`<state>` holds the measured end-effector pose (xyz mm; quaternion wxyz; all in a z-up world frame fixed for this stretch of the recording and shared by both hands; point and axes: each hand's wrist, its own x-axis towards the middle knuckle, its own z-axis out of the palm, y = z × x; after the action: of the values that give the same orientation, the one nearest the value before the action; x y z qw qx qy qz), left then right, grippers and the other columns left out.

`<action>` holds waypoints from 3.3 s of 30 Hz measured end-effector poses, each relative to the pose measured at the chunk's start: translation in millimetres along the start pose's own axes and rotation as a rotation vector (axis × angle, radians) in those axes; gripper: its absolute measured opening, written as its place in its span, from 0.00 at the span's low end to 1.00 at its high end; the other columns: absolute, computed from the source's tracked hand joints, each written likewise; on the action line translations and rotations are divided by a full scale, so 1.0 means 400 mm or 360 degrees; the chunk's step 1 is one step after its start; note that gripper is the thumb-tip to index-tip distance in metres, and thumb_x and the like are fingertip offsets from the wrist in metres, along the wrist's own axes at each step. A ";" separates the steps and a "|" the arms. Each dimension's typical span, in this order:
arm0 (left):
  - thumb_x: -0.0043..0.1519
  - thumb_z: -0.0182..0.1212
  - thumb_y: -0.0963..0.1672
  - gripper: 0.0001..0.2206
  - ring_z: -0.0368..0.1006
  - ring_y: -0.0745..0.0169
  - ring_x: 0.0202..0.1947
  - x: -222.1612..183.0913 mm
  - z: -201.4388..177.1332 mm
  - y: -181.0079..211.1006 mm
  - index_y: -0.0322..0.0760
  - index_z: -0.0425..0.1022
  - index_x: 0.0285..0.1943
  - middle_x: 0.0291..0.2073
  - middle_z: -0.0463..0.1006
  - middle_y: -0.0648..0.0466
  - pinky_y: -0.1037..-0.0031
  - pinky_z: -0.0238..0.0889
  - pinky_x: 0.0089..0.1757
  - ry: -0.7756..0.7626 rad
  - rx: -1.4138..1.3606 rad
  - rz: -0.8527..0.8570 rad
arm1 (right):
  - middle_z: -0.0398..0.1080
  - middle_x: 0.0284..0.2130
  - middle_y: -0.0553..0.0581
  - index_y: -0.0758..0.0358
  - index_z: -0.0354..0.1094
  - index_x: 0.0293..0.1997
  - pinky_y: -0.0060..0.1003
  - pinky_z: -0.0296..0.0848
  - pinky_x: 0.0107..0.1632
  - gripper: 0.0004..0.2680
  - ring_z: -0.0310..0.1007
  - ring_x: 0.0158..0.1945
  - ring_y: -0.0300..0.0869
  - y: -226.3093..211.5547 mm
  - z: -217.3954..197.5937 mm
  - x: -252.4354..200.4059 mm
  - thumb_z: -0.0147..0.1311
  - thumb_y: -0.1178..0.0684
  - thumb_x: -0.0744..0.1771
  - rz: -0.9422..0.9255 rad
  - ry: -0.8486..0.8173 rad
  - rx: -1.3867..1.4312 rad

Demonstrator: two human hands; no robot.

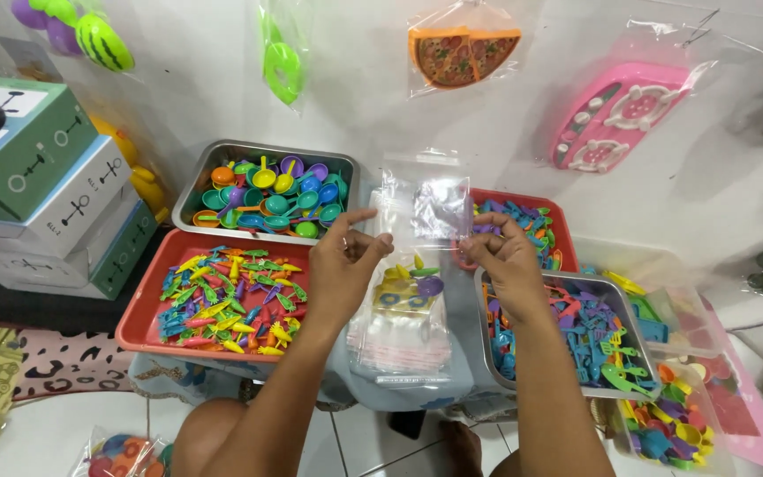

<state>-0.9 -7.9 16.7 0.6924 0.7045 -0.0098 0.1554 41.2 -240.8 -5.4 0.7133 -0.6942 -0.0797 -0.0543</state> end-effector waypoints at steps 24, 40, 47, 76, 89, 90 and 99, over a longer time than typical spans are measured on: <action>0.65 0.62 0.43 0.06 0.81 0.42 0.48 0.021 -0.008 -0.063 0.34 0.75 0.42 0.40 0.84 0.44 0.54 0.73 0.51 -0.0359 0.0082 0.0389 | 0.77 0.36 0.59 0.63 0.81 0.44 0.34 0.77 0.38 0.05 0.73 0.40 0.39 0.032 -0.022 0.003 0.64 0.59 0.66 -0.0145 -0.0095 -0.0321; 0.55 0.74 0.38 0.16 0.76 0.59 0.40 0.019 0.011 -0.113 0.32 0.79 0.51 0.36 0.80 0.47 0.70 0.72 0.45 -0.0574 -0.0379 -0.0021 | 0.69 0.52 0.74 0.61 0.50 0.73 0.53 0.71 0.59 0.35 0.70 0.55 0.60 -0.078 0.026 -0.047 0.66 0.43 0.60 -0.0100 -0.0344 -0.0043; 0.51 0.78 0.41 0.29 0.78 0.55 0.46 0.014 0.017 -0.093 0.36 0.72 0.64 0.44 0.81 0.45 0.67 0.73 0.50 -0.0479 -0.0612 -0.0066 | 0.80 0.37 0.59 0.67 0.75 0.53 0.41 0.80 0.48 0.19 0.80 0.43 0.44 0.025 0.022 -0.031 0.69 0.69 0.58 -0.0078 -0.0297 -0.0002; 0.54 0.74 0.39 0.21 0.79 0.42 0.47 -0.009 0.002 -0.032 0.32 0.77 0.58 0.42 0.83 0.40 0.59 0.72 0.50 -0.0550 -0.0107 0.0083 | 0.68 0.44 0.57 0.61 0.68 0.50 0.36 0.75 0.46 0.13 0.68 0.46 0.43 -0.029 0.013 -0.024 0.58 0.44 0.67 -0.0450 0.0051 0.0156; 0.54 0.73 0.38 0.20 0.80 0.40 0.47 -0.011 0.007 -0.032 0.33 0.79 0.56 0.42 0.84 0.36 0.59 0.73 0.50 -0.0631 0.0032 0.0061 | 0.76 0.43 0.62 0.67 0.77 0.37 0.40 0.72 0.56 0.03 0.74 0.53 0.44 -0.025 -0.020 -0.015 0.61 0.59 0.67 -0.0409 0.0314 0.0112; 0.54 0.73 0.38 0.20 0.80 0.40 0.47 -0.008 0.007 -0.027 0.33 0.79 0.56 0.42 0.84 0.36 0.59 0.73 0.50 -0.0639 0.0040 0.0064 | 0.76 0.43 0.62 0.67 0.77 0.37 0.40 0.72 0.56 0.03 0.74 0.53 0.44 -0.021 -0.014 -0.015 0.61 0.59 0.67 -0.0411 0.0322 0.0120; 0.54 0.74 0.38 0.20 0.78 0.51 0.44 -0.006 0.017 -0.053 0.33 0.79 0.57 0.40 0.84 0.39 0.64 0.74 0.47 -0.0589 -0.0164 -0.0098 | 0.78 0.42 0.64 0.65 0.78 0.42 0.45 0.73 0.55 0.04 0.77 0.50 0.49 0.006 -0.022 -0.006 0.57 0.57 0.69 -0.0375 0.0238 0.0327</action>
<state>3.0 -14.4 -4.6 0.7183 0.6847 -0.1232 0.0013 39.4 -249.6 -8.3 0.7732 -0.5974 -0.1124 -0.1807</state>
